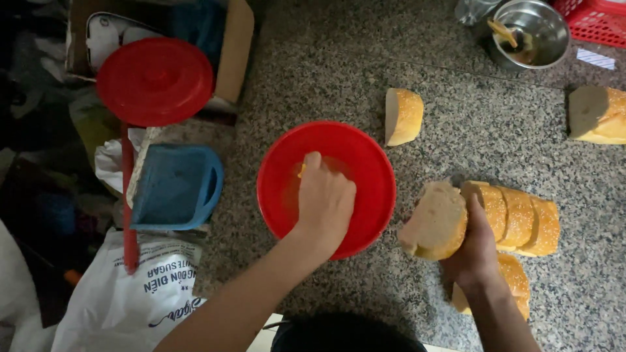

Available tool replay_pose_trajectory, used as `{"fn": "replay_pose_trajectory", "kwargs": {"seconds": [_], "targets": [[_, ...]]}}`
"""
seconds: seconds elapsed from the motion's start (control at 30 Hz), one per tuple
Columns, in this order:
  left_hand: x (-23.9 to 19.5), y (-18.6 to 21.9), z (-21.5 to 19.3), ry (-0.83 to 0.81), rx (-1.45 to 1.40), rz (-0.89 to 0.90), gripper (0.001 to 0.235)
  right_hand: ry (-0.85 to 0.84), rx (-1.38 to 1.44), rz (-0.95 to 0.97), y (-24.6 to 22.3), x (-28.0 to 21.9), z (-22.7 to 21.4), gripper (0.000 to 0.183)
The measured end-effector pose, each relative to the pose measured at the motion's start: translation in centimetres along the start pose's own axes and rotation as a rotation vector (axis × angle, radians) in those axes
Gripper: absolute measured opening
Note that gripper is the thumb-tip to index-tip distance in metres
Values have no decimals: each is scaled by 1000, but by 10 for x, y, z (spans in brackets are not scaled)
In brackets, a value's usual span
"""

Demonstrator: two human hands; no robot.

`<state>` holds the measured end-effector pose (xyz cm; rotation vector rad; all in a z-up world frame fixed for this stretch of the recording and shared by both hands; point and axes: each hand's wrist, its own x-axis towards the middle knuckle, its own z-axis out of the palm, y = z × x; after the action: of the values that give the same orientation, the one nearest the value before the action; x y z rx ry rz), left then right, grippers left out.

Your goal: Coating slices of bread with a yellow liquid using a spatula and arranging them on a counter

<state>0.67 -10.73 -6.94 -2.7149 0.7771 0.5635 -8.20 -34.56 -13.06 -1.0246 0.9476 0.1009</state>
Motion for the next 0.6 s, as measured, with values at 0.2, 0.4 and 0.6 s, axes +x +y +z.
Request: {"fn": "replay_pose_trajectory", "kwargs": {"seconds": [0.2, 0.4, 0.6], "targets": [[15, -7, 16, -80, -65, -6, 51, -139, 63, 155, 10, 26, -26, 76], [-8, -34, 19, 78, -251, -69, 40, -183, 157, 133, 5, 12, -16, 77], [-34, -56, 11, 142, -434, -133, 40, -285, 207, 123, 9, 12, -17, 86]]}}
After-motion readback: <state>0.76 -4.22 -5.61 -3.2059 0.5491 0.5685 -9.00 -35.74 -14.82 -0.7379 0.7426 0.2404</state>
